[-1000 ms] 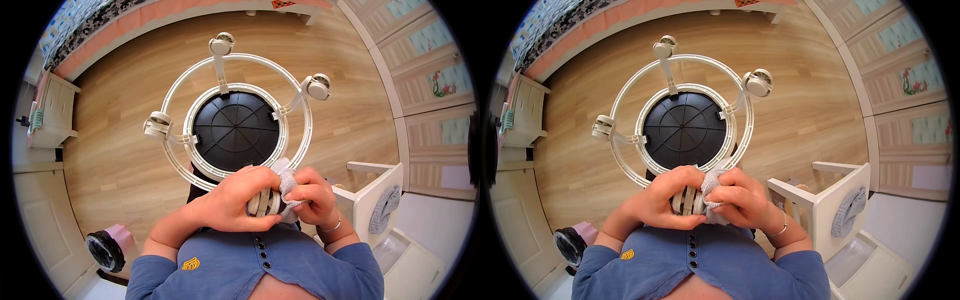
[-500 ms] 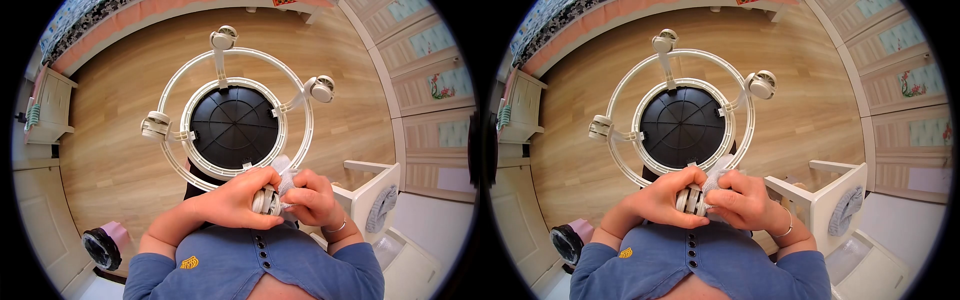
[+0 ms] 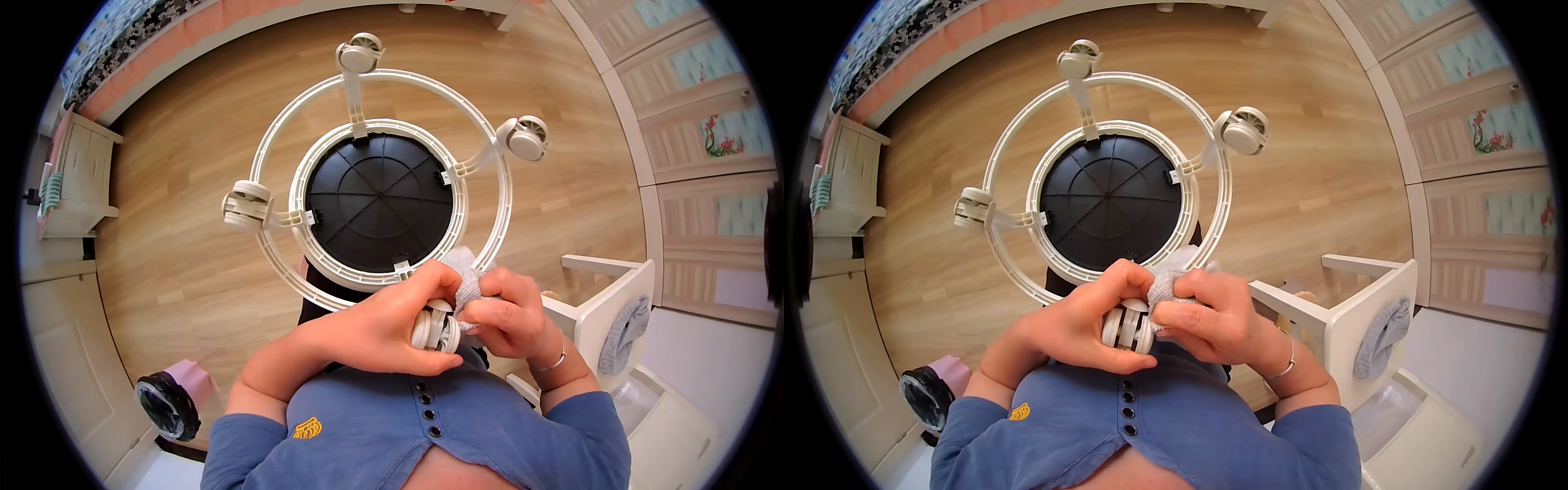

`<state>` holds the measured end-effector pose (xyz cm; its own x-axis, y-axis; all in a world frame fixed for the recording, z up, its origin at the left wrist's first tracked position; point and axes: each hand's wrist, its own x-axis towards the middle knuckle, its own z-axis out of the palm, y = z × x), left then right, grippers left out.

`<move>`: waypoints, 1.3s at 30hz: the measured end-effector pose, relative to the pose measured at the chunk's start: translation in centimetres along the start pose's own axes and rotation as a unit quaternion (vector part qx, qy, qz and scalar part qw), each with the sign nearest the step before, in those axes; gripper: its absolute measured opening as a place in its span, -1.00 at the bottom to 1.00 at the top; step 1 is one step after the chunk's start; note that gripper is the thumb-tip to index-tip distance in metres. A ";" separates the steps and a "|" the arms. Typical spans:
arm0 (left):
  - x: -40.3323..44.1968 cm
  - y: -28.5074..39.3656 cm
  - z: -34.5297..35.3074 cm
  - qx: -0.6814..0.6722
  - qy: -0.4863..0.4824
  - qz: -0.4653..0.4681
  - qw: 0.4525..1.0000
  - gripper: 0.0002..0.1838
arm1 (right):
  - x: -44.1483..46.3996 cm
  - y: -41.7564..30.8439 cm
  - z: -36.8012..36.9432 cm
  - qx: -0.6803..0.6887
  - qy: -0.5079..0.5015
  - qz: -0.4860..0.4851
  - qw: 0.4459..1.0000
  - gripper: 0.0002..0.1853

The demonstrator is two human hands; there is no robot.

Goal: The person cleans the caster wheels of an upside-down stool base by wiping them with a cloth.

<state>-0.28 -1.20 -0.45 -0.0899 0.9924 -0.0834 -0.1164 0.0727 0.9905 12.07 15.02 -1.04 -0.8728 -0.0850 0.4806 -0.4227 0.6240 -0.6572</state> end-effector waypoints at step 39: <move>0.0 -0.7 0.3 0.052 0.028 0.000 0.998 -0.25 | -1.0 -2.1 0.1 0.489 0.121 0.406 0.763 -0.75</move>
<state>0.13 -1.20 -1.13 -0.1455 0.9855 -0.0871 -0.0127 0.0861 0.9962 13.79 13.67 -0.21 -0.9229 0.2412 -0.3002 0.1499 -0.4928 -0.8571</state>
